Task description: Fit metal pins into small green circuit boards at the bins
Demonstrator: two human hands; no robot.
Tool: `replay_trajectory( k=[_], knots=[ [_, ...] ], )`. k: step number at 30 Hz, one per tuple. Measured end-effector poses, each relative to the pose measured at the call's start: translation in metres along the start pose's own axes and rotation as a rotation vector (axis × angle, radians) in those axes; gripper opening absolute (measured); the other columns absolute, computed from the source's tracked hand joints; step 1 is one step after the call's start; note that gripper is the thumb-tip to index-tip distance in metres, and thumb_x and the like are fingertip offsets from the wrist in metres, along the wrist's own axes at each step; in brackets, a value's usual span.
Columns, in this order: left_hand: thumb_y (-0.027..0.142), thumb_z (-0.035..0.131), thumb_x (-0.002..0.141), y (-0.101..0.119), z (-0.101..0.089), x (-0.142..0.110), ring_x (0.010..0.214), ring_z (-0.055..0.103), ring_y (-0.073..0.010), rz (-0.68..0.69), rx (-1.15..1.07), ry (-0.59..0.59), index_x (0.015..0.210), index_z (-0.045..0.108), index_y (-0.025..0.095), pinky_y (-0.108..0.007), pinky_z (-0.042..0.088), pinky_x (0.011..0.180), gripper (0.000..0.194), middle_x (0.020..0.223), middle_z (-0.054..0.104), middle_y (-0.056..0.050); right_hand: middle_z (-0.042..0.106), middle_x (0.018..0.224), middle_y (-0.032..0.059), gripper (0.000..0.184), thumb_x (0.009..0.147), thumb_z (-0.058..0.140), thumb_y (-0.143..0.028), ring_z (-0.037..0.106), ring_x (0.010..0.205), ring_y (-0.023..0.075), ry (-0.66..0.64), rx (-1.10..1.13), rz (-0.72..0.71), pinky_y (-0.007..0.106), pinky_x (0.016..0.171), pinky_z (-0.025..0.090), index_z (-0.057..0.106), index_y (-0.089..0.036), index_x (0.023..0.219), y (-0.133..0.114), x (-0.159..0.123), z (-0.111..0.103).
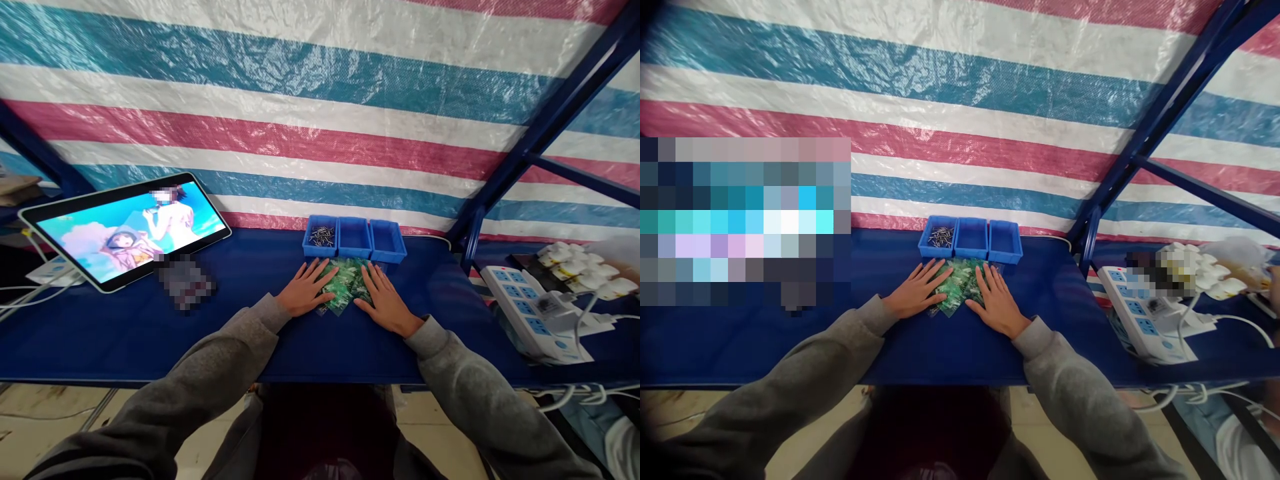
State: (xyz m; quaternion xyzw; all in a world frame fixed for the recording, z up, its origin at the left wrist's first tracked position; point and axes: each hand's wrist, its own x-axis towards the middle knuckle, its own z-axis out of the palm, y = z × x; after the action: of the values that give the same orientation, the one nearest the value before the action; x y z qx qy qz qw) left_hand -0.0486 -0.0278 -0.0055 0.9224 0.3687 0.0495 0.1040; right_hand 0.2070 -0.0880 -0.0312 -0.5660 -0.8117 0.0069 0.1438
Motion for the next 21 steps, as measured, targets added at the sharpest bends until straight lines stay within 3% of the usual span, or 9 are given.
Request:
replay_trajectory(
  k=[7, 11, 16, 21],
  knots=[
    [0.073, 0.031, 0.089, 0.008, 0.004, 0.000, 0.148, 0.002, -0.0379, -0.033, -0.012, 0.009, 0.154, 0.013, 0.035, -0.060, 0.012, 0.117, 0.078, 0.162, 0.001, -0.003, 0.012, 0.162, 0.0136, 0.080, 0.096, 0.026, -0.063, 0.007, 0.149, 0.0293, -0.036, 0.026, -0.045, 0.051, 0.119, 0.022, 0.004, -0.015, 0.157, -0.002, 0.003, 0.001],
    [0.068, 0.028, 0.093, 0.006, 0.000, 0.001, 0.149, 0.007, -0.0328, -0.003, -0.012, 0.078, 0.155, 0.017, 0.031, -0.053, 0.013, 0.120, 0.072, 0.162, 0.008, -0.004, 0.019, 0.161, 0.0105, 0.068, 0.100, 0.020, -0.054, 0.012, 0.149, 0.0264, 0.048, 0.075, -0.019, 0.051, 0.119, 0.021, 0.004, -0.019, 0.157, 0.000, 0.003, -0.001],
    [0.056, 0.016, 0.100, -0.004, 0.001, 0.003, 0.149, 0.014, -0.0268, -0.003, -0.030, 0.054, 0.153, 0.026, 0.023, -0.047, 0.015, 0.121, 0.063, 0.161, 0.019, -0.005, 0.026, 0.159, 0.0121, 0.066, 0.100, 0.018, -0.054, 0.018, 0.148, 0.0292, 0.037, 0.098, 0.047, 0.052, 0.117, 0.025, 0.024, -0.018, 0.154, 0.003, 0.001, 0.001],
    [0.058, 0.022, 0.099, -0.011, 0.001, 0.000, 0.148, 0.018, -0.0279, 0.015, -0.129, 0.038, 0.139, 0.050, 0.025, -0.046, 0.023, 0.119, 0.059, 0.160, 0.021, -0.004, 0.038, 0.153, 0.0136, 0.066, 0.098, 0.024, -0.059, 0.035, 0.141, 0.0302, -0.005, 0.106, 0.054, 0.048, 0.112, 0.036, 0.046, -0.017, 0.144, 0.005, 0.001, -0.006]
  ],
)
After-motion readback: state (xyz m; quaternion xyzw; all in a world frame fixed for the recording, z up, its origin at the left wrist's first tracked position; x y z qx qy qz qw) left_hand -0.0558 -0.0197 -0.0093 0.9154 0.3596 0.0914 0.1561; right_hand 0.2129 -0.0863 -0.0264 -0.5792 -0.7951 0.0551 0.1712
